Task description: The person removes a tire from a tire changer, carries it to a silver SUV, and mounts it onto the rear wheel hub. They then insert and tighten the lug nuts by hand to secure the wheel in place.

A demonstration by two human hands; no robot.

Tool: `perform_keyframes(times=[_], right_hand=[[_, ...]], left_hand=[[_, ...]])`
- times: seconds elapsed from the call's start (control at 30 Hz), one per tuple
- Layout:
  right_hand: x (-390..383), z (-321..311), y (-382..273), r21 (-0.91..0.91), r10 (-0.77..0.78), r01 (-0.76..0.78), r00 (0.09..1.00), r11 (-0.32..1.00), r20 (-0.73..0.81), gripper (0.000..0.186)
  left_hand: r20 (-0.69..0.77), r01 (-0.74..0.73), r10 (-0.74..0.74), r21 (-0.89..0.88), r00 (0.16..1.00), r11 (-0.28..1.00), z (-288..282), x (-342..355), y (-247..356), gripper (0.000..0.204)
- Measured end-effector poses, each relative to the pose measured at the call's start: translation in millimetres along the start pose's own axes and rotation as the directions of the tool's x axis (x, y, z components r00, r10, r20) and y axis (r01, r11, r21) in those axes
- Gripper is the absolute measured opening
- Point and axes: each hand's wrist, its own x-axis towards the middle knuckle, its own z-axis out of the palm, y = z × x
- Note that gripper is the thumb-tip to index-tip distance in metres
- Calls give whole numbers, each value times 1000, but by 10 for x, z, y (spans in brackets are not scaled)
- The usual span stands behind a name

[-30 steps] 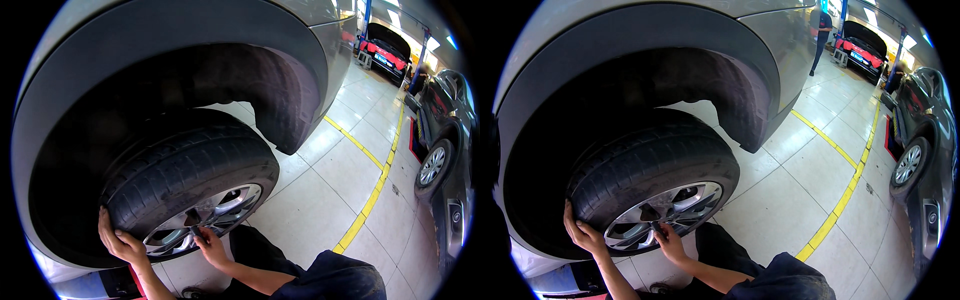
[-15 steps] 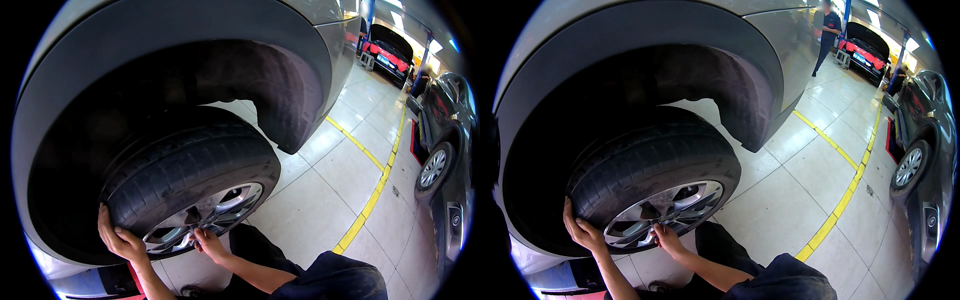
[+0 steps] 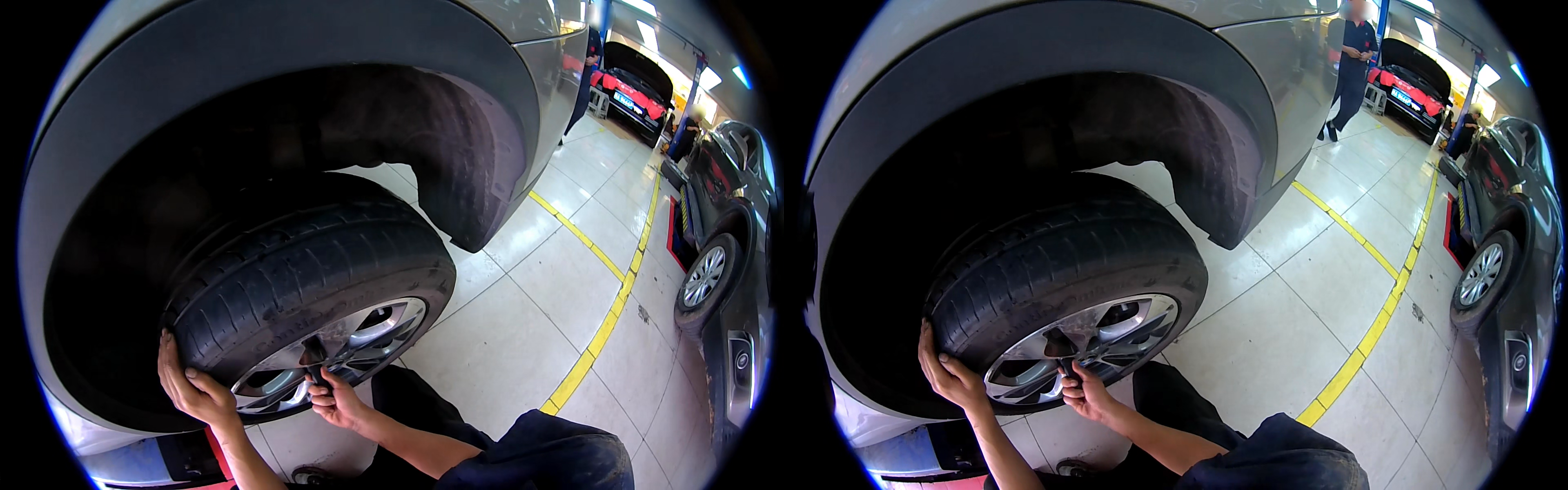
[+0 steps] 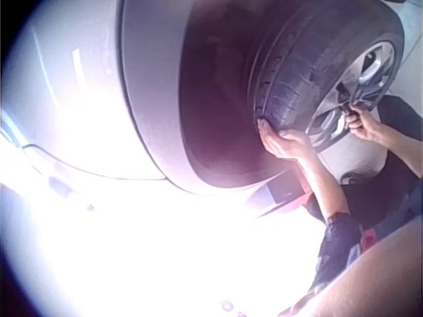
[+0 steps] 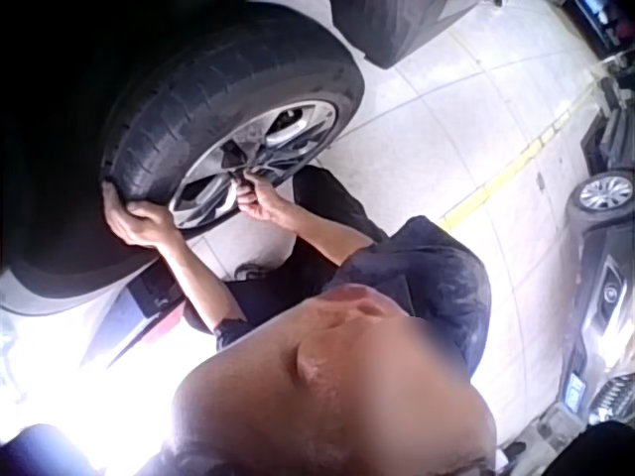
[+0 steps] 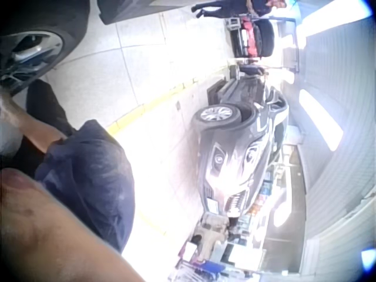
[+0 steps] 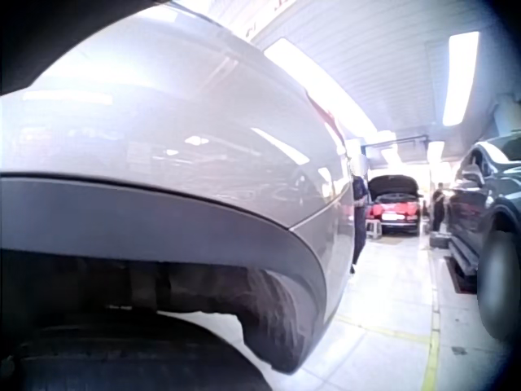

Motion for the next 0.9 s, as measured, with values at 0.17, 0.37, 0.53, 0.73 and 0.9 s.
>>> perform_keyframes(times=[0.17, 0.37, 0.53, 0.73, 0.9], right_hand=[[-40, 126, -104, 38, 149, -156, 978, 987, 148, 38], [-86, 487, -86, -780, -234, -174, 895, 601, -379, 36], [-49, 415, -85, -659, -171, -127, 914, 741, -367, 36], [35, -1, -151, -46, 170, -166, 978, 985, 118, 37], [69, -35, -102, 260, 213, -355, 867, 898, 450, 40]], left_hand=[[3, 0, 0, 3, 1000, 1000, -6, -1, -19, 45], [2, -3, 3, -2, 1000, 1000, -9, -6, -35, 44], [-4, -7, 7, -1, 1000, 1000, -17, 4, -36, 44], [0, 10, -10, -3, 1000, 1000, -15, -1, -29, 44], [6, -1, 1, -2, 1000, 1000, -8, -6, -50, 44]])
